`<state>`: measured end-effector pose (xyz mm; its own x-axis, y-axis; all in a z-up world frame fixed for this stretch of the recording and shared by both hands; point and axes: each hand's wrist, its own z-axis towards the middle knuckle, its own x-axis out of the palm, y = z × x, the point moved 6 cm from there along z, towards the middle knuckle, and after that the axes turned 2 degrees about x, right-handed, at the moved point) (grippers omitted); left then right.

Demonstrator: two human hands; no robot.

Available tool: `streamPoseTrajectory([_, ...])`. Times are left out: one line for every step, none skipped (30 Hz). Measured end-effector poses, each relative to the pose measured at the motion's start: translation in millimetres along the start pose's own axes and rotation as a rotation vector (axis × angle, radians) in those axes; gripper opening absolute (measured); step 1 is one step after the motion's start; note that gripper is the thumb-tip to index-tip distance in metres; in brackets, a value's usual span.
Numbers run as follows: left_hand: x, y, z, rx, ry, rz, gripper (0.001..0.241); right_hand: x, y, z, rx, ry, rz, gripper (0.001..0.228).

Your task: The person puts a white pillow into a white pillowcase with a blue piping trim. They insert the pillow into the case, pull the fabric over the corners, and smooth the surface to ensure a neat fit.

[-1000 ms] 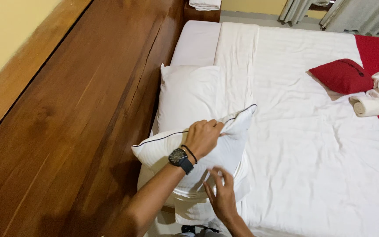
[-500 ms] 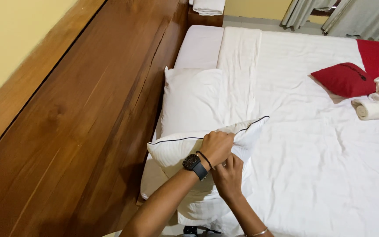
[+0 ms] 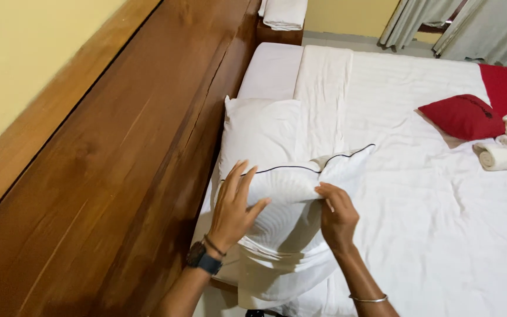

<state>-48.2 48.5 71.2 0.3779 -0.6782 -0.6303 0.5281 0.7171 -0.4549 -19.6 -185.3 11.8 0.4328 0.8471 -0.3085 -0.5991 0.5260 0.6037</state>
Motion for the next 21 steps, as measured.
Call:
streamPoseTrajectory([1, 4, -9, 0.0, 0.0, 0.003, 0.062, -3, 3, 5, 0.0, 0.0, 0.003, 0.018])
streamPoseTrajectory([2, 4, -19, 0.069, -0.015, 0.068, 0.072, -7, 3, 9, 0.04, -0.031, 0.01, 0.021])
streamPoseTrajectory([4, 3, -28, 0.133, -0.032, 0.133, 0.082, -12, 3, 15, 0.078, -0.056, 0.016, 0.023])
streamPoseTrajectory([8, 11, -39, 0.129, -0.036, 0.134, 0.082, -16, 2, 17, 0.075, -0.051, 0.018, 0.023])
streamPoseTrajectory([14, 15, -47, 0.197, -0.016, 0.203, 0.081, -21, -1, 19, 0.112, -0.073, 0.073, 0.023])
streamPoseTrajectory([20, 20, -55, 0.265, 0.005, 0.272, 0.08, -25, -5, 21, 0.149, -0.094, 0.127, 0.023])
streamPoseTrajectory([16, 19, -53, 0.264, 0.003, 0.272, 0.08, -29, -3, 25, 0.148, -0.092, 0.127, 0.023])
streamPoseTrajectory([15, 13, -53, 0.362, 0.051, 0.342, 0.074, -34, -1, 29, 0.142, -0.102, 0.165, 0.022])
streamPoseTrajectory([15, 7, -54, 0.46, 0.102, 0.41, 0.07, -40, 1, 32, 0.14, -0.112, 0.203, 0.022])
streamPoseTrajectory([13, 7, -50, 0.458, 0.103, 0.409, 0.07, -43, -2, 33, 0.14, -0.111, 0.201, 0.022])
streamPoseTrajectory([11, 4, -47, 0.536, 0.078, 0.483, 0.059, -46, -5, 35, 0.133, -0.117, 0.248, 0.019])
streamPoseTrajectory([10, 1, -44, 0.613, 0.052, 0.557, 0.051, -50, -8, 37, 0.125, -0.123, 0.295, 0.016])
streamPoseTrajectory([11, 0, -36, 0.617, 0.051, 0.554, 0.051, -52, -1, 42, 0.124, -0.127, 0.292, 0.016])
streamPoseTrajectory([10, -5, -30, 0.684, -0.03, 0.579, 0.043, -53, 5, 48, 0.134, -0.103, 0.345, 0.015])
streamPoseTrajectory([9, -11, -26, 0.748, -0.11, 0.604, 0.038, -54, 12, 53, 0.145, -0.077, 0.399, 0.014])
streamPoseTrajectory([9, -13, -19, 0.75, -0.111, 0.602, 0.038, -56, 13, 56, 0.145, -0.079, 0.398, 0.014])
streamPoseTrajectory([6, -17, -13, 0.811, -0.158, 0.564, 0.027, -55, 15, 60, 0.138, -0.07, 0.437, 0.013])
streamPoseTrajectory([3, -20, -8, 0.873, -0.206, 0.525, 0.017, -54, 17, 63, 0.131, -0.06, 0.476, 0.012])
streamPoseTrajectory([1, -23, 1, 0.875, -0.206, 0.523, 0.017, -56, 15, 66, 0.131, -0.063, 0.475, 0.012])
streamPoseTrajectory([-2, -28, 9, 0.909, -0.219, 0.487, 0.012, -58, 14, 68, 0.12, -0.057, 0.509, 0.011])
streamPoseTrajectory([-5, -32, 18, 0.942, -0.234, 0.451, 0.008, -58, 13, 72, 0.108, -0.052, 0.543, 0.009])
